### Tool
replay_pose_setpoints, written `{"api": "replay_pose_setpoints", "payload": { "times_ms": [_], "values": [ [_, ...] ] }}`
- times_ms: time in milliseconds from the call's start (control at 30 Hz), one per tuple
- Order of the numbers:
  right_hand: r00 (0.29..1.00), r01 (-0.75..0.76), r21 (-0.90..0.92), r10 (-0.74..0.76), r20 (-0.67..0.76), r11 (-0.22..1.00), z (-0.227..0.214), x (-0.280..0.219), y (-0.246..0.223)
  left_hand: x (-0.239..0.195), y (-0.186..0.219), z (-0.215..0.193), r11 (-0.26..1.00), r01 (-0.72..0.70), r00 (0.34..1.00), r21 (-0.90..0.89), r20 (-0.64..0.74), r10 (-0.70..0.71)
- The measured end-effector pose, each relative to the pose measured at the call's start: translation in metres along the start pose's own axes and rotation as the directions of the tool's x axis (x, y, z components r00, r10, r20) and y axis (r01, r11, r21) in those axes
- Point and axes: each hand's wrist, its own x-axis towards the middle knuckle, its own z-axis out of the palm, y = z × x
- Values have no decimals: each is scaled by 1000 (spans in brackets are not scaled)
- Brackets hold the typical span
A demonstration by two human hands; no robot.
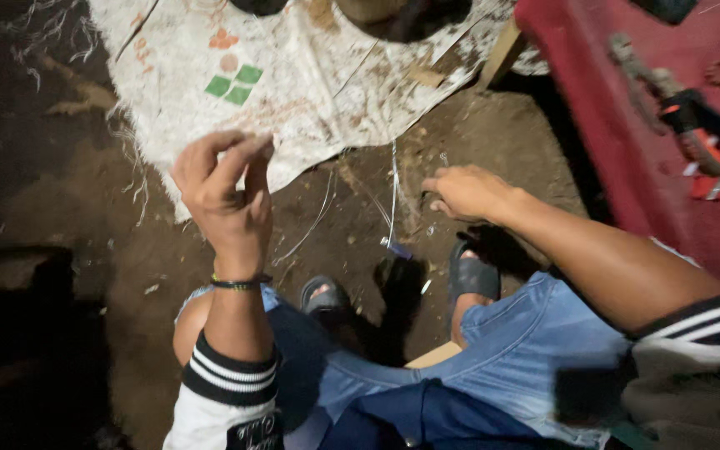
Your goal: The person sits on the floor and assembles small wire components using pliers and a lighter. They cut, bend, and heat-seal the wire ends, then attach small metal pieces to form a finished unit.
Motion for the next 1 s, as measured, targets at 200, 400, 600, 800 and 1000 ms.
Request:
{"api": "replay_pose_setpoints", "payload": {
  "times_ms": [200, 400, 600, 800, 1000],
  "values": [
    [976, -156, -188, 181, 123, 970, 110, 56, 47, 4, -56, -21, 967, 42, 984, 251, -179, 4],
    [863, -500, 241, 503, 54, 832, 200, 104, 73, 1, -81, -54, 992, 93, 974, 79, -215, -74],
    [753, -283, 617, 569, -331, 734, 282, 114, 13, 0, -63, -43, 931, 289, 951, -224, -44, -305],
    [527, -362, 666, 732, -431, 652, 292, 113, 16, 7, -50, -29, 910, 348, 937, -224, 55, -344],
    [639, -303, 632, 644, -421, 713, 277, 123, 26, 6, -46, -26, 877, 408, 911, -256, 49, -409]
  ]
}}
